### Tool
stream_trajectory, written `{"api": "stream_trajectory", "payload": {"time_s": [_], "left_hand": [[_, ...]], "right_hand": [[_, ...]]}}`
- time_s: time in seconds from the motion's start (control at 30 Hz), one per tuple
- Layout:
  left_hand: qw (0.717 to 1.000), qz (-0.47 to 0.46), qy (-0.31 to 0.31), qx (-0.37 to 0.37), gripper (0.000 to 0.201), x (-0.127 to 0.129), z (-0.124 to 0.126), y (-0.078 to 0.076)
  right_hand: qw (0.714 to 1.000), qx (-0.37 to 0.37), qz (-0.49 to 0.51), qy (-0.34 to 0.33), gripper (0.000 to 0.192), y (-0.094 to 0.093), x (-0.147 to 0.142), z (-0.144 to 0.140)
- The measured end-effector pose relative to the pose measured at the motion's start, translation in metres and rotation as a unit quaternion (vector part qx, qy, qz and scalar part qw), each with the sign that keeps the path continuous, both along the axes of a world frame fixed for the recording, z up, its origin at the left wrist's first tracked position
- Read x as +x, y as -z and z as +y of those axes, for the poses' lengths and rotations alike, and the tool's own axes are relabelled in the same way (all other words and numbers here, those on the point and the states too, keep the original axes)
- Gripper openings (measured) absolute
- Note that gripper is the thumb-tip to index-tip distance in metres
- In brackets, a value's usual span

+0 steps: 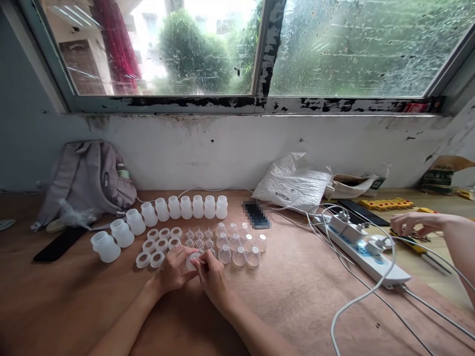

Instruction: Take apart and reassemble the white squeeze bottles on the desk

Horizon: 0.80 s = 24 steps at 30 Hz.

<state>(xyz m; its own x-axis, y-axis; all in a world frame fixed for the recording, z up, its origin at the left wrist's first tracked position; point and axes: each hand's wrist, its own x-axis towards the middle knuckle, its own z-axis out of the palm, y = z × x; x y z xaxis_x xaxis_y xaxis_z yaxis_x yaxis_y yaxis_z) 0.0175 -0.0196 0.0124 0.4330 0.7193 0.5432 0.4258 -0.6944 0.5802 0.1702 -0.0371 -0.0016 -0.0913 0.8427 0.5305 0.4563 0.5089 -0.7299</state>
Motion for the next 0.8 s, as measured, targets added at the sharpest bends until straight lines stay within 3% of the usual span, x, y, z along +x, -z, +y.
{"api": "stream_trajectory", "payload": {"time_s": [0.17,0.4,0.8], "left_hand": [[0.997,0.036,-0.024,0.061,0.033,0.002,-0.001,0.001],[0.978,0.088,-0.095,0.165,0.03,0.006,0.001,0.007],[0.981,0.111,-0.068,0.145,0.033,-0.002,0.004,0.004]], "right_hand": [[0.999,0.046,-0.023,0.018,0.024,0.004,-0.001,0.001],[0.997,0.069,-0.031,-0.006,0.02,0.01,-0.001,0.002],[0.998,0.048,-0.018,-0.046,0.008,0.009,0.0,0.009]]}}
